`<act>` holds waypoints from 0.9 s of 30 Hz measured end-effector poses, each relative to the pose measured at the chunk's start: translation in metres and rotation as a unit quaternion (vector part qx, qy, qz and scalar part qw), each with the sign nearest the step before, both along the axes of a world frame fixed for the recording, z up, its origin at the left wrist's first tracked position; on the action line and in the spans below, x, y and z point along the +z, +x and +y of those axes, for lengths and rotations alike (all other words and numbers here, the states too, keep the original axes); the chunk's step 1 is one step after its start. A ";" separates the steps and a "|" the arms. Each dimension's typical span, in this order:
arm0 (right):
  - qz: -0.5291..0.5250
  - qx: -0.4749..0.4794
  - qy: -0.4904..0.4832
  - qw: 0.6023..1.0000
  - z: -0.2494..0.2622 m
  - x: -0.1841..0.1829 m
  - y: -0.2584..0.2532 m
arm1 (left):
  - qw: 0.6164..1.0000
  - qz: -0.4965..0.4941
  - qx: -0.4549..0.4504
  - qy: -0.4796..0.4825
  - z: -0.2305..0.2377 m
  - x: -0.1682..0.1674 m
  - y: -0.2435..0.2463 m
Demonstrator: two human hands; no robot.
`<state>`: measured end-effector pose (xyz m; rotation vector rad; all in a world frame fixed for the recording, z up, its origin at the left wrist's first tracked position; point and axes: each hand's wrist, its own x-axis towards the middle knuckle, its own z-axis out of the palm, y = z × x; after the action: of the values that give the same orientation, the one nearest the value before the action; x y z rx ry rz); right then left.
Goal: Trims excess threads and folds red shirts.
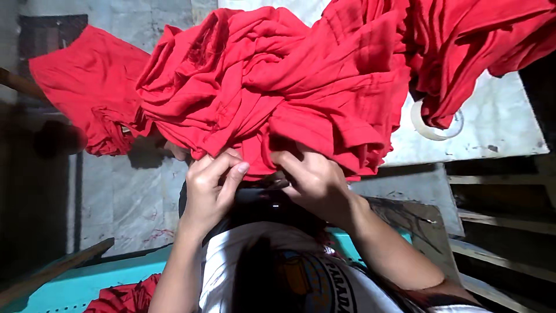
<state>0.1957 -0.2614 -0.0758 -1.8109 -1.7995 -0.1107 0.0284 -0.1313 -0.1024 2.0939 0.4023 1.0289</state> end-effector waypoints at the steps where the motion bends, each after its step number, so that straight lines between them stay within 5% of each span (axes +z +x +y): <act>1: -0.002 0.002 0.010 1.000 0.002 0.000 0.002 | 1.000 0.006 0.012 0.000 0.000 0.000 -0.001; 7: -0.017 0.012 0.046 0.999 0.000 0.016 0.004 | 0.997 -0.003 0.052 0.049 -0.008 -0.006 0.010; 11: -0.028 0.029 0.062 0.997 0.001 0.030 0.009 | 0.966 0.048 0.219 0.129 -0.013 -0.013 0.016; 14: -0.018 -0.036 0.097 0.995 0.010 0.032 0.013 | 0.979 -0.092 0.155 -0.096 -0.020 -0.008 0.020; 15: -0.024 -0.072 0.093 0.993 0.016 0.029 0.014 | 0.950 -0.170 0.060 -0.256 -0.025 0.000 0.021; 17: -0.054 -0.139 0.074 0.986 0.028 0.019 0.013 | 0.811 -0.262 -0.089 -0.515 -0.029 0.012 0.021; 19: -0.073 -0.161 0.069 0.982 0.034 0.012 0.012 | 0.719 -0.312 -0.128 -0.608 -0.028 0.015 0.022; 20: -0.069 -0.156 0.068 0.983 0.033 0.011 0.012 | 0.704 -0.331 -0.132 -0.615 -0.028 0.015 0.022; 23: -0.039 -0.124 0.075 0.989 0.023 0.010 0.009 | 0.726 -0.348 -0.163 -0.571 -0.027 0.012 0.018; 27: 0.087 -0.080 0.007 0.993 -0.001 0.022 -0.007 | 0.857 -0.279 -0.056 -0.430 -0.031 0.010 0.017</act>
<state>0.1882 -0.2623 -0.0537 -1.8916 -1.5294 -0.0272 0.0455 -0.1619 -0.0925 0.9563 0.3434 1.0626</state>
